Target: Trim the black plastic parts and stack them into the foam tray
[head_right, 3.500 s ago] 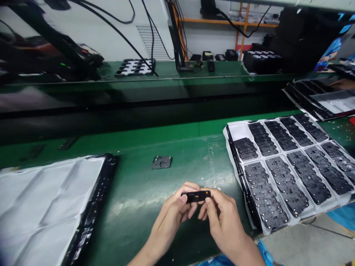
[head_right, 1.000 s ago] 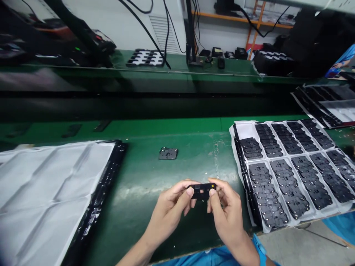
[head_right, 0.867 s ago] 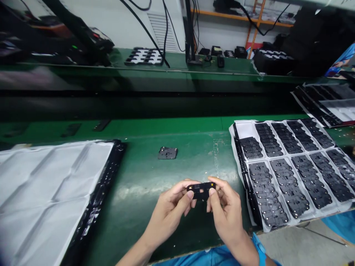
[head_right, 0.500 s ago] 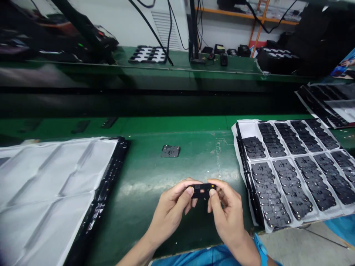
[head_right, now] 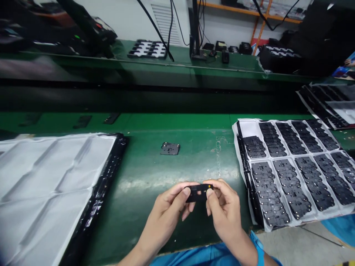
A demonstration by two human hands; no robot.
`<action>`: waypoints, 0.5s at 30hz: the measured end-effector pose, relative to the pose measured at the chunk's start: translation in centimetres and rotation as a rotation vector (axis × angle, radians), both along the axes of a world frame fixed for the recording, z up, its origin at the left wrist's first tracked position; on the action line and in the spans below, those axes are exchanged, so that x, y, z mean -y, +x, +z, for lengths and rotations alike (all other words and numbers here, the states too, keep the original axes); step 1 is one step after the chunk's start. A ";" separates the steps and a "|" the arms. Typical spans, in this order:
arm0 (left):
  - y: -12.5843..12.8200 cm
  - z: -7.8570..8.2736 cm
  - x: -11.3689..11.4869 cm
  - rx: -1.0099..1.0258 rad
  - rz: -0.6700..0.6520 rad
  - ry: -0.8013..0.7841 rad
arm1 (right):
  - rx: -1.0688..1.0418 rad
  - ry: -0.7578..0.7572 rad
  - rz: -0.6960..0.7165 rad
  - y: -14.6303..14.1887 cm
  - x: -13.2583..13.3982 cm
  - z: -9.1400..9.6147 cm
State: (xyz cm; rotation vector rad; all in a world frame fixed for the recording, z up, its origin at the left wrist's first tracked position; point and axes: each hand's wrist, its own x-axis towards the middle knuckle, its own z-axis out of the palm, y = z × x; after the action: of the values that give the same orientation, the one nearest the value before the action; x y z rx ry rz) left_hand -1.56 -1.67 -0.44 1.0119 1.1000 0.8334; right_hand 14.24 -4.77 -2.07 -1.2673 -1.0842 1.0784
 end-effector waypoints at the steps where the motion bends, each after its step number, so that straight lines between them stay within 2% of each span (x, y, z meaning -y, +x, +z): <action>1: -0.1 0.3 0.0 -0.009 -0.022 0.005 | -0.008 -0.015 -0.010 0.0 -0.1 0.0; 7: -0.8 0.6 0.1 -0.048 -0.069 0.012 | -0.007 -0.094 -0.040 -0.4 -0.4 -0.1; 15: -1.5 0.6 -0.1 -0.079 -0.086 0.008 | -0.069 -0.099 -0.006 -0.7 -0.3 -0.2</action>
State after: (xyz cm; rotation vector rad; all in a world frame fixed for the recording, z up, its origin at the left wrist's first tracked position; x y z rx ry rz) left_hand -3.02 -1.62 0.21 1.0994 1.1128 0.7340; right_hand 13.53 -4.51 -2.23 -1.3011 -0.9849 1.1751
